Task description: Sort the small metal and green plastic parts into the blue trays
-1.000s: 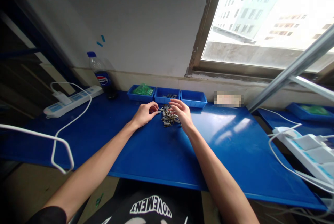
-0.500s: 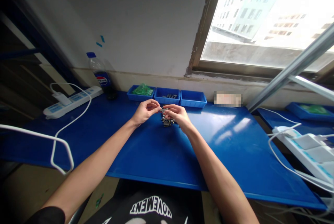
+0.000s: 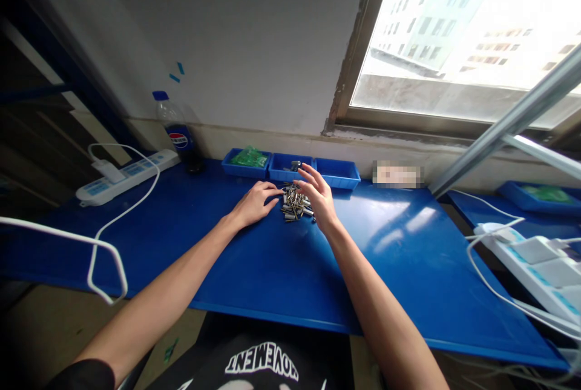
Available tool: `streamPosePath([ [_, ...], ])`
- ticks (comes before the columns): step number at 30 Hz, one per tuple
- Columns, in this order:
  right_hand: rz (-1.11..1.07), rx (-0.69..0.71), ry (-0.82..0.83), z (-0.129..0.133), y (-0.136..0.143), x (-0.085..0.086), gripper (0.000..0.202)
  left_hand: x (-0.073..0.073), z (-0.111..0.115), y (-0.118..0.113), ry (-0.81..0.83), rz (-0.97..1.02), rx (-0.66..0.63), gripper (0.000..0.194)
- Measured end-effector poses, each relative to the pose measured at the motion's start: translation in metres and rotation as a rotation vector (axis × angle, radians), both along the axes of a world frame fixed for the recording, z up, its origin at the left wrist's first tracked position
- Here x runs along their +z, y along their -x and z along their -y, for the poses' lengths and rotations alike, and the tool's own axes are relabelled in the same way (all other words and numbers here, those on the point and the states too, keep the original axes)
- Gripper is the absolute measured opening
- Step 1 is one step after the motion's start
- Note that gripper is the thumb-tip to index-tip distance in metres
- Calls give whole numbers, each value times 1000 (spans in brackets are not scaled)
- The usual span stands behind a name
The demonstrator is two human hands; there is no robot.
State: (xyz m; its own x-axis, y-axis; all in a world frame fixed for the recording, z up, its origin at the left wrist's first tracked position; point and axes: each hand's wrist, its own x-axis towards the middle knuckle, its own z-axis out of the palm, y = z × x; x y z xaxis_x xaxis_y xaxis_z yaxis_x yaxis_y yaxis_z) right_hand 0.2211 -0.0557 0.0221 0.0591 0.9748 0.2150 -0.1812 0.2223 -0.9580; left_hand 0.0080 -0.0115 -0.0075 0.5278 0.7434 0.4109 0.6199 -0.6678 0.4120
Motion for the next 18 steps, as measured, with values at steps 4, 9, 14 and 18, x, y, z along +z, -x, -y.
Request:
streamPosePath([
  [4, -4, -15, 42, -2, -1, -3, 59, 3, 0, 2, -24, -33, 56, 21],
  [9, 12, 19, 61, -1, -1, -5, 48, 6, -2, 5, 24, -37, 146, 11],
  [14, 28, 28, 59, 1, -1, -2, 40, 4, -3, 3, 143, 246, 91, 8],
  [18, 62, 22, 61, 1, -1, -2, 39, 6, -6, -1, 260, 528, 85, 17],
])
